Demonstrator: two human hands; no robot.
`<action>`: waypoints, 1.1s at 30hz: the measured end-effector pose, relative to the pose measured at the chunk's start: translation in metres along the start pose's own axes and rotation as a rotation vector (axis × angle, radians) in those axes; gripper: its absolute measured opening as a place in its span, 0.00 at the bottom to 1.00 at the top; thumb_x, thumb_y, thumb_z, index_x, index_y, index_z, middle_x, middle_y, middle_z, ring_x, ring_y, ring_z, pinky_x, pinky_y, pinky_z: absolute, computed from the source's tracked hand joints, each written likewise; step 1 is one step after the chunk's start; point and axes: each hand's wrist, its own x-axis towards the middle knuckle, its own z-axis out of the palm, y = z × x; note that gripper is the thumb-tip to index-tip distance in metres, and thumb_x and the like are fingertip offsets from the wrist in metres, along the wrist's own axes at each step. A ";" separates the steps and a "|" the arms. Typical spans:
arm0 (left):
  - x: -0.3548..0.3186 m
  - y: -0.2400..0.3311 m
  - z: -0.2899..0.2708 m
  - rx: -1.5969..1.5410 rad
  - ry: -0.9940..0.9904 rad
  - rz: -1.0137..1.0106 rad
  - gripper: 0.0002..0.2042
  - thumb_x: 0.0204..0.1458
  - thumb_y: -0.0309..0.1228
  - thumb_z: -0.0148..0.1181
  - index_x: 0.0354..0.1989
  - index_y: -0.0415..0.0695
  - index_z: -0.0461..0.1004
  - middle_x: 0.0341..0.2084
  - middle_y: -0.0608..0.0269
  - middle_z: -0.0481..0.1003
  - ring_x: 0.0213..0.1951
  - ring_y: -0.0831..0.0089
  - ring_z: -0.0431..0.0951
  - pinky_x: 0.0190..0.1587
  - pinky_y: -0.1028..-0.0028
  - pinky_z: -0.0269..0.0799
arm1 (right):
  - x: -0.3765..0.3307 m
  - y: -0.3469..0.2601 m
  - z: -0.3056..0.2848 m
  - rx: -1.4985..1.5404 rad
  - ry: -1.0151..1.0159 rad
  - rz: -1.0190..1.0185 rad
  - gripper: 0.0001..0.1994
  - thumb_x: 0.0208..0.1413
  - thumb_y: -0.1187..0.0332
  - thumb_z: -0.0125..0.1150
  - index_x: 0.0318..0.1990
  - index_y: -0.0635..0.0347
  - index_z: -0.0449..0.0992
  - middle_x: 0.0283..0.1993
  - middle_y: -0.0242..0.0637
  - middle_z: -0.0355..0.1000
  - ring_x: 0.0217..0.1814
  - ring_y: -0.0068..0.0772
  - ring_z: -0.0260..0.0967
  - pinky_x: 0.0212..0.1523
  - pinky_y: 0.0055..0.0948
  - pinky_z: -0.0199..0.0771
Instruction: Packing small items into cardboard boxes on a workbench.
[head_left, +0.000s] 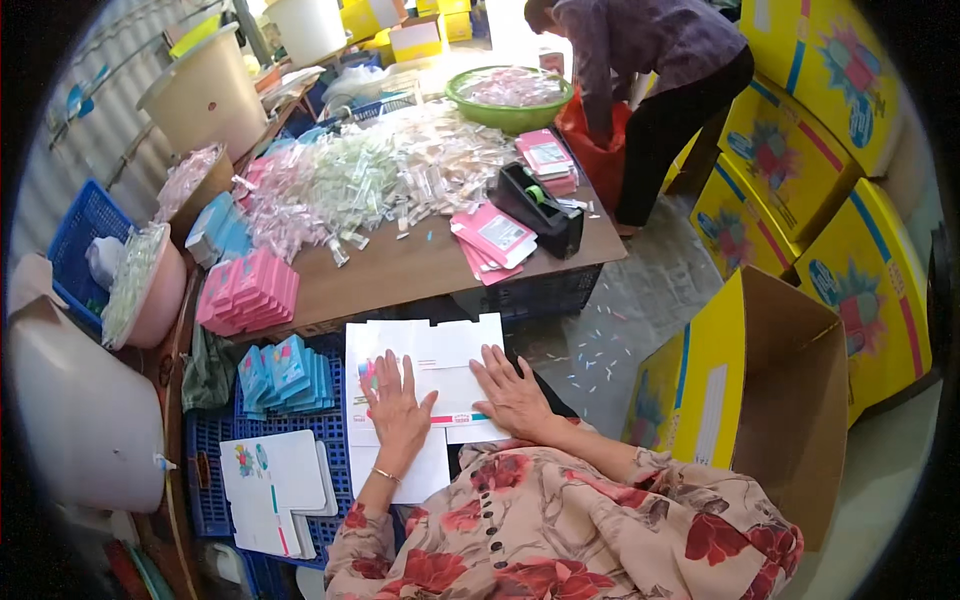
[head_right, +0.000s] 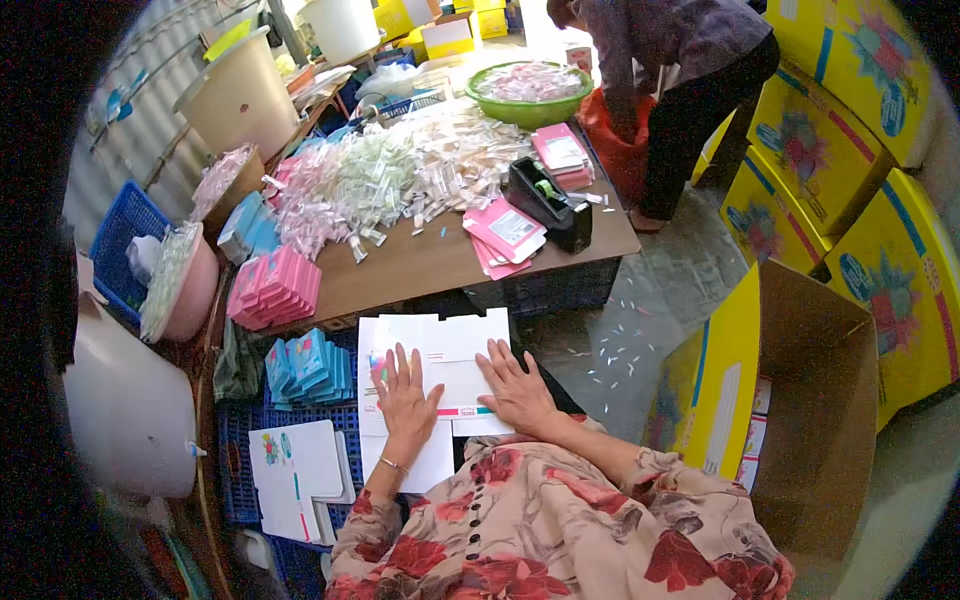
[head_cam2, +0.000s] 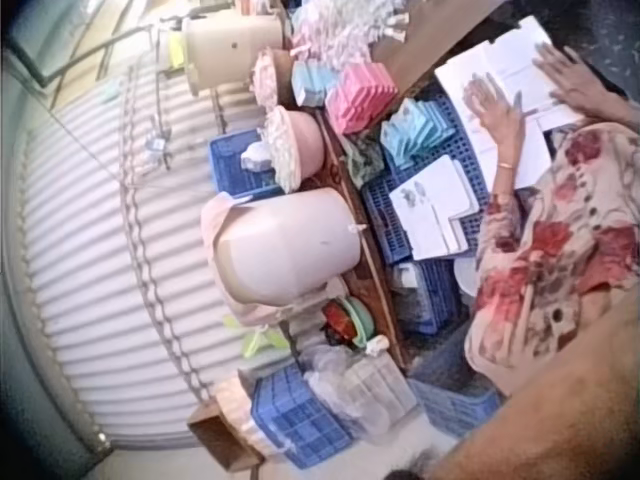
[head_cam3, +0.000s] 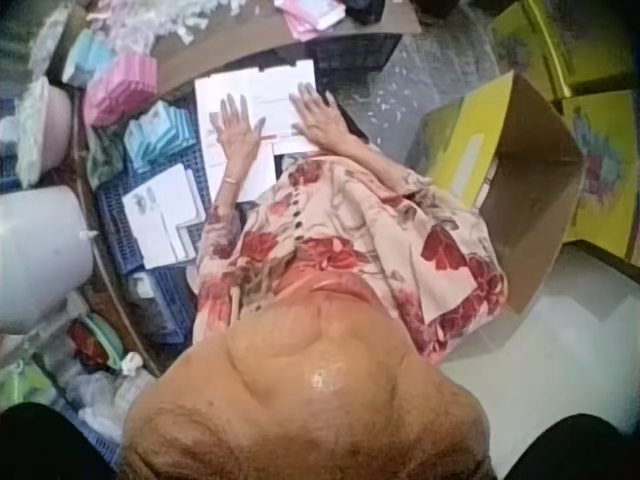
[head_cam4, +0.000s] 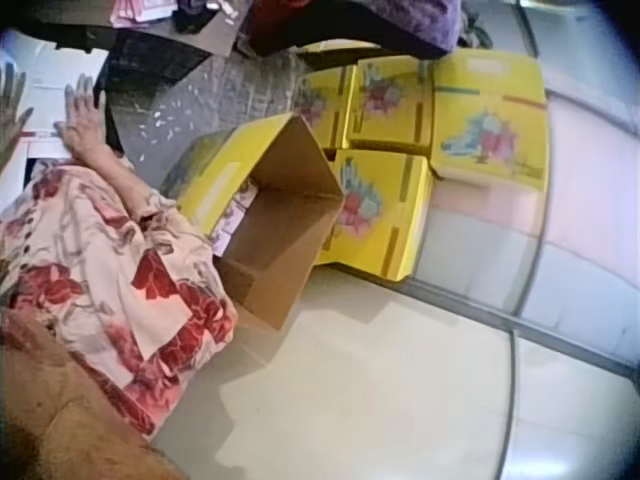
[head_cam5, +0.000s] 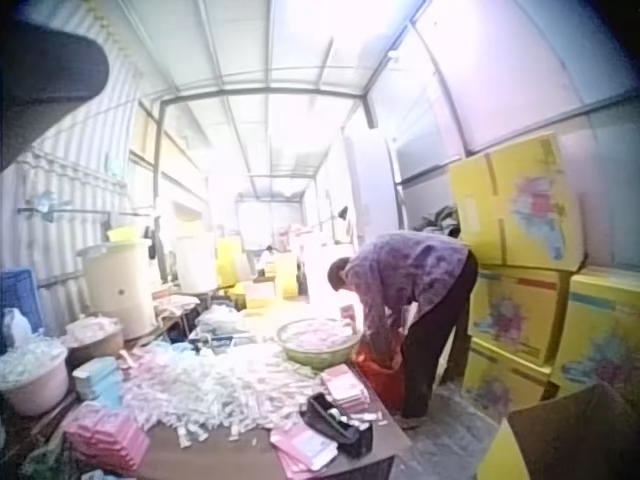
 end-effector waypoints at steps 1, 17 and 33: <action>0.000 -0.002 0.000 -0.015 0.023 -0.003 0.36 0.55 0.47 0.56 0.70 0.42 0.55 0.72 0.49 0.47 0.73 0.51 0.41 0.71 0.46 0.29 | 0.000 0.000 0.000 -0.001 -0.002 -0.005 0.36 0.61 0.48 0.52 0.72 0.55 0.52 0.77 0.49 0.39 0.79 0.46 0.35 0.70 0.58 0.44; 0.015 -0.081 -0.002 -0.407 0.328 -0.375 0.13 0.56 0.32 0.59 0.40 0.33 0.75 0.46 0.42 0.75 0.52 0.48 0.71 0.56 0.58 0.66 | 0.041 0.023 -0.019 0.294 0.232 0.015 0.30 0.55 0.59 0.60 0.65 0.57 0.64 0.68 0.53 0.56 0.70 0.53 0.52 0.67 0.49 0.50; 0.012 -0.070 -0.047 -0.970 0.340 -0.545 0.08 0.59 0.27 0.57 0.32 0.34 0.76 0.21 0.73 0.70 0.26 0.87 0.65 0.28 0.80 0.62 | 0.202 0.016 -0.082 0.912 -0.349 -0.087 0.17 0.57 0.60 0.64 0.44 0.67 0.80 0.30 0.29 0.76 0.31 0.15 0.68 0.29 0.21 0.67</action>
